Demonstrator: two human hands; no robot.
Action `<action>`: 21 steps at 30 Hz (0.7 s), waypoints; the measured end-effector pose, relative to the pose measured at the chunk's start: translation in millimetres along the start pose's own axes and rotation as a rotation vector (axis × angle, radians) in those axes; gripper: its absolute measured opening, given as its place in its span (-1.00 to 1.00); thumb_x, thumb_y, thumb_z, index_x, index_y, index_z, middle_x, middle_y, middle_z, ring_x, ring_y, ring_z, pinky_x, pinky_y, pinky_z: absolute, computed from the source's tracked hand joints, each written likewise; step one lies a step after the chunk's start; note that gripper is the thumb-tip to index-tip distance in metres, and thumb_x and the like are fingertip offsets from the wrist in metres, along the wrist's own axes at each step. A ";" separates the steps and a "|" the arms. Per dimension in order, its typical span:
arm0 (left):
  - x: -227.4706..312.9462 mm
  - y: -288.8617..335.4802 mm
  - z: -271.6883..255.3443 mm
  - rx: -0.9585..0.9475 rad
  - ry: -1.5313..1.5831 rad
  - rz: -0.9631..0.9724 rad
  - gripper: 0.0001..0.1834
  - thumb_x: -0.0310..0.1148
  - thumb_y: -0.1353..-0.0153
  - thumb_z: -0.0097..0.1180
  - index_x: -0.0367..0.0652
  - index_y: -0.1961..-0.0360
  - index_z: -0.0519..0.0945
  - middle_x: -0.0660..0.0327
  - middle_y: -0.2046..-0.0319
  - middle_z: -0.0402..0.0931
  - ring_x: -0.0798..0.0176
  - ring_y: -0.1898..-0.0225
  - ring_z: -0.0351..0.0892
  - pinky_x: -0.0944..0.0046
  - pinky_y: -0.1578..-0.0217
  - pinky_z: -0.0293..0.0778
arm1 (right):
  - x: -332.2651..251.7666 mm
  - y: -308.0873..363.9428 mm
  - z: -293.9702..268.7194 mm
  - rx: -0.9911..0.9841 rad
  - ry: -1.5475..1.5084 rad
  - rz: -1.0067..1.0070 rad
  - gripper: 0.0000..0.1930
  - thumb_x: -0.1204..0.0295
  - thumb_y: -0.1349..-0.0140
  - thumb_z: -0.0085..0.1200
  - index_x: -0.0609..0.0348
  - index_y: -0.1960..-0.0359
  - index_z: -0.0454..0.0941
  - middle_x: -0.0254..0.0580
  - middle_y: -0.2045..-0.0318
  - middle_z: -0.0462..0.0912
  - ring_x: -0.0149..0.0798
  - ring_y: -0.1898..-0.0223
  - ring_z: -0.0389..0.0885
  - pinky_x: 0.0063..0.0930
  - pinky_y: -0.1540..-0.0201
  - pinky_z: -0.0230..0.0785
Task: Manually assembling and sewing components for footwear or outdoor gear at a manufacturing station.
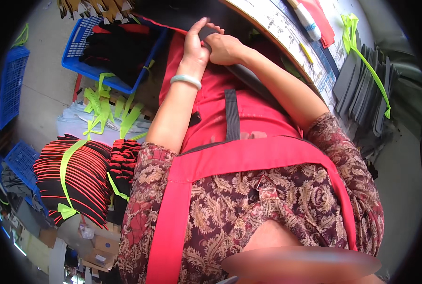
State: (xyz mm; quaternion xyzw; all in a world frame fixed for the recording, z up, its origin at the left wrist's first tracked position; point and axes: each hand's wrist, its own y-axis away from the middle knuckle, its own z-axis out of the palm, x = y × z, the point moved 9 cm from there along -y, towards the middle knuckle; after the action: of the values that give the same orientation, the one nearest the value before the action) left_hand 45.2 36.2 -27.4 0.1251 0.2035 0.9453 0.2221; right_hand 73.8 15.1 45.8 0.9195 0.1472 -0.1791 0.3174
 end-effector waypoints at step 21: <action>-16.1 239.9 216.5 -1.067 -0.420 0.046 -0.54 0.01 0.02 0.32 -0.22 0.52 0.52 0.07 0.37 0.53 0.10 0.34 0.58 0.17 0.26 0.52 | 54.2 6.2 11.6 0.304 0.033 -0.053 -0.64 0.34 0.00 -0.01 0.35 0.20 0.48 0.25 0.16 0.57 0.16 0.08 0.55 -0.09 0.01 0.41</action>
State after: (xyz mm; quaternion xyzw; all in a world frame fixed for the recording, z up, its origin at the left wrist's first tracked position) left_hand 41.4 -96.5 267.7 0.1851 -0.3530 0.8767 0.2695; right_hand 121.8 11.5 17.6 0.9556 0.1478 -0.1924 0.1670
